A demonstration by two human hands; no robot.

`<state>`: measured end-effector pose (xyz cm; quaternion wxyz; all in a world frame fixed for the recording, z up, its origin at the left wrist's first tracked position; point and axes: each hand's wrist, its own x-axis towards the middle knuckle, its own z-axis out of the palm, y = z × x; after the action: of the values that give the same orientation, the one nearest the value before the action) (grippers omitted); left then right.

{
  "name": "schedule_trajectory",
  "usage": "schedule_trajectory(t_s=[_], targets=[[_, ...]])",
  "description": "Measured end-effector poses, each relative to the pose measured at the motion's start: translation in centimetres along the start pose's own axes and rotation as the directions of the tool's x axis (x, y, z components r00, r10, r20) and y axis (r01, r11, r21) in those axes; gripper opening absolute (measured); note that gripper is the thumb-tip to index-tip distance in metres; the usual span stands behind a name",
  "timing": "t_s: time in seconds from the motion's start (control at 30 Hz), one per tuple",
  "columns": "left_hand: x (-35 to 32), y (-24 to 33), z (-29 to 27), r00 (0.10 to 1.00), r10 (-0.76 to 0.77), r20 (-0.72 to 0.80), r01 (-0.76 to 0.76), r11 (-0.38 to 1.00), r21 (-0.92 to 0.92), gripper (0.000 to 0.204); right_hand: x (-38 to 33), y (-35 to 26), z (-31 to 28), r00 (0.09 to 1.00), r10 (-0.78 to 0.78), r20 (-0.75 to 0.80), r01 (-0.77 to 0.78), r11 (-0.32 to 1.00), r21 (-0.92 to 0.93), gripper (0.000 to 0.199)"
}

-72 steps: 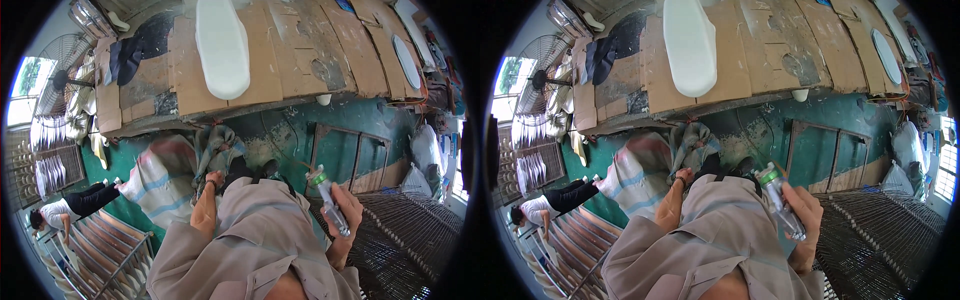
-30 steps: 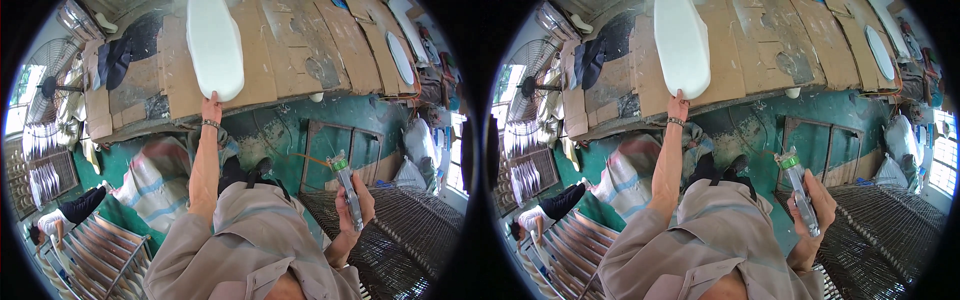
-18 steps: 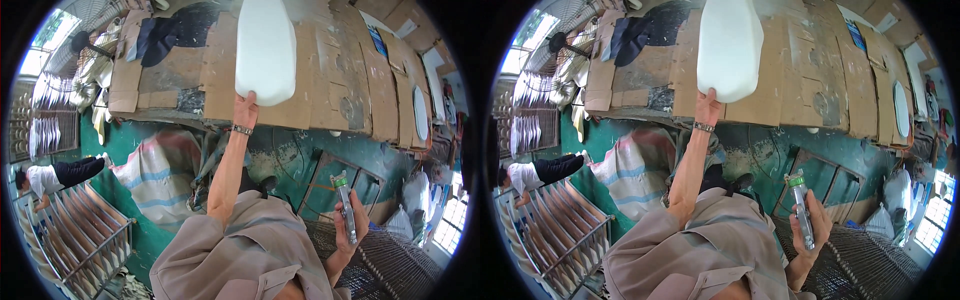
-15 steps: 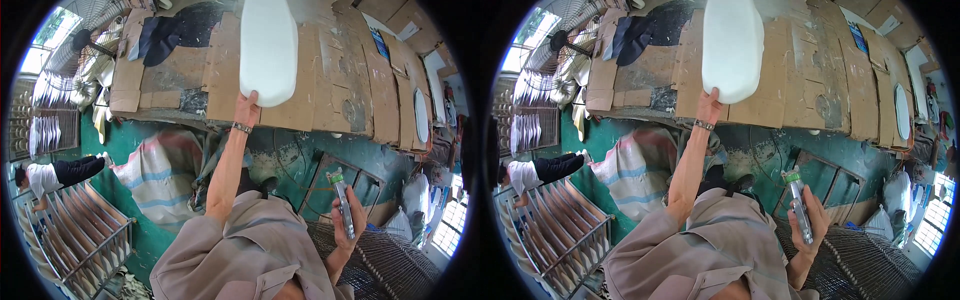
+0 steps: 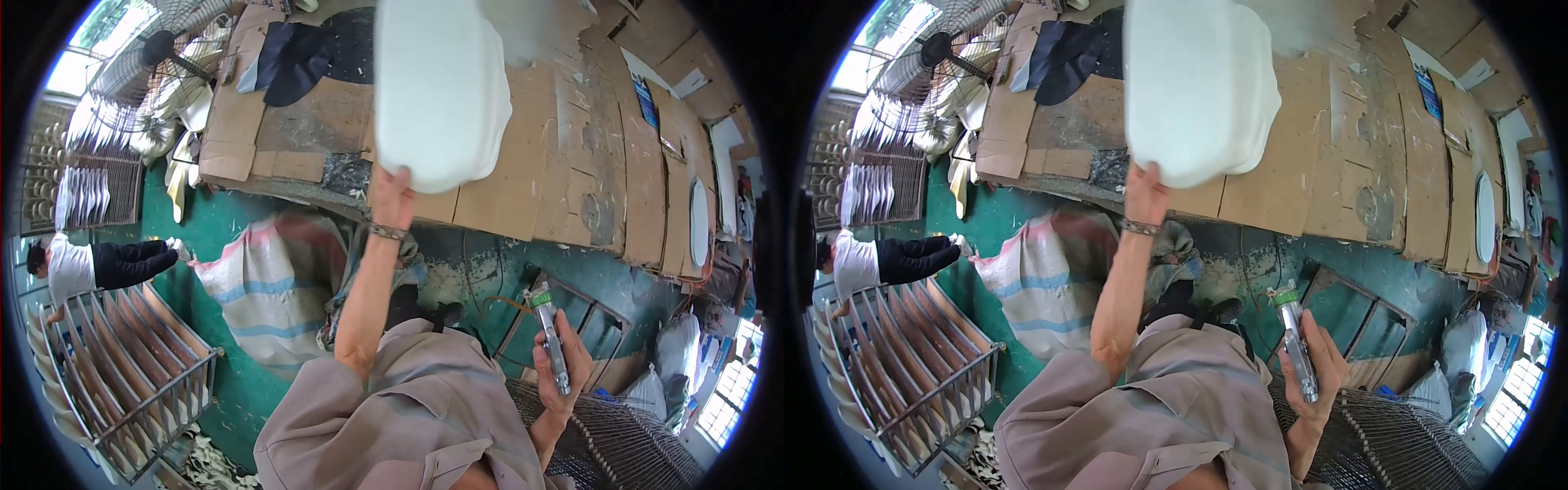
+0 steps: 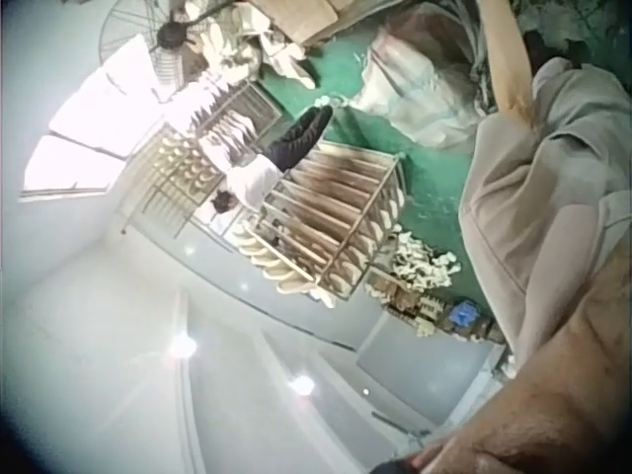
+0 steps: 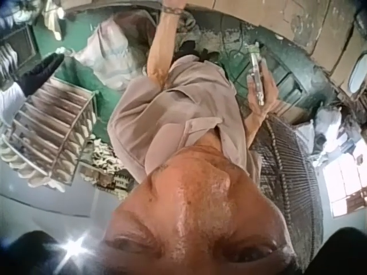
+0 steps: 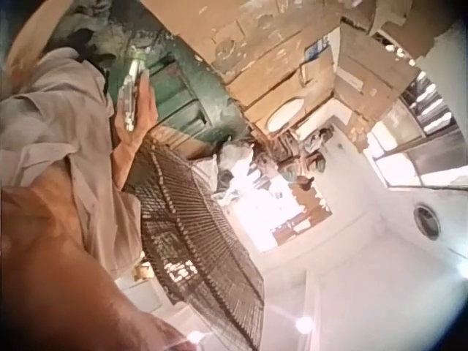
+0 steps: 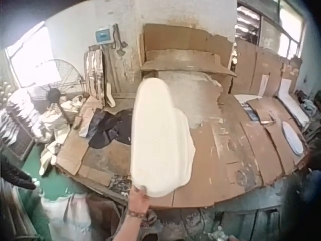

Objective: Applying adhesive to foam components and arranging them on a workbench in a factory setting.

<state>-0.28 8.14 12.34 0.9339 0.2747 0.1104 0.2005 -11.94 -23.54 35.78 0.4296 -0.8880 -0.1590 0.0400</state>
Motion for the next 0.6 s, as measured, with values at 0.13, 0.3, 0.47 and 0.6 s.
schedule_trajectory(t_s=[0.13,0.3,0.47,0.6], targets=[[5.0,5.6,-7.1,0.973,0.180,-0.145,-0.159,0.977,0.142,0.040,0.5,0.1,0.5,0.996,0.061,0.067,-0.063,0.998,0.022,0.051],[11.4,16.3,-24.8,0.887,0.295,-0.356,-0.252,0.954,0.164,0.039,0.8,-0.1,0.5,0.999,0.018,0.036,-0.020,0.998,0.058,0.052],[11.9,13.1,-26.5,0.838,0.225,-0.496,-0.217,0.973,0.075,0.044,0.8,0.1,0.3,0.996,0.084,-0.002,-0.084,0.996,-0.004,0.052],[8.8,5.4,-24.4,0.882,-0.281,-0.379,0.288,0.957,-0.040,0.038,1.5,-0.2,0.9,0.998,0.054,0.008,-0.054,0.999,0.000,0.052]])
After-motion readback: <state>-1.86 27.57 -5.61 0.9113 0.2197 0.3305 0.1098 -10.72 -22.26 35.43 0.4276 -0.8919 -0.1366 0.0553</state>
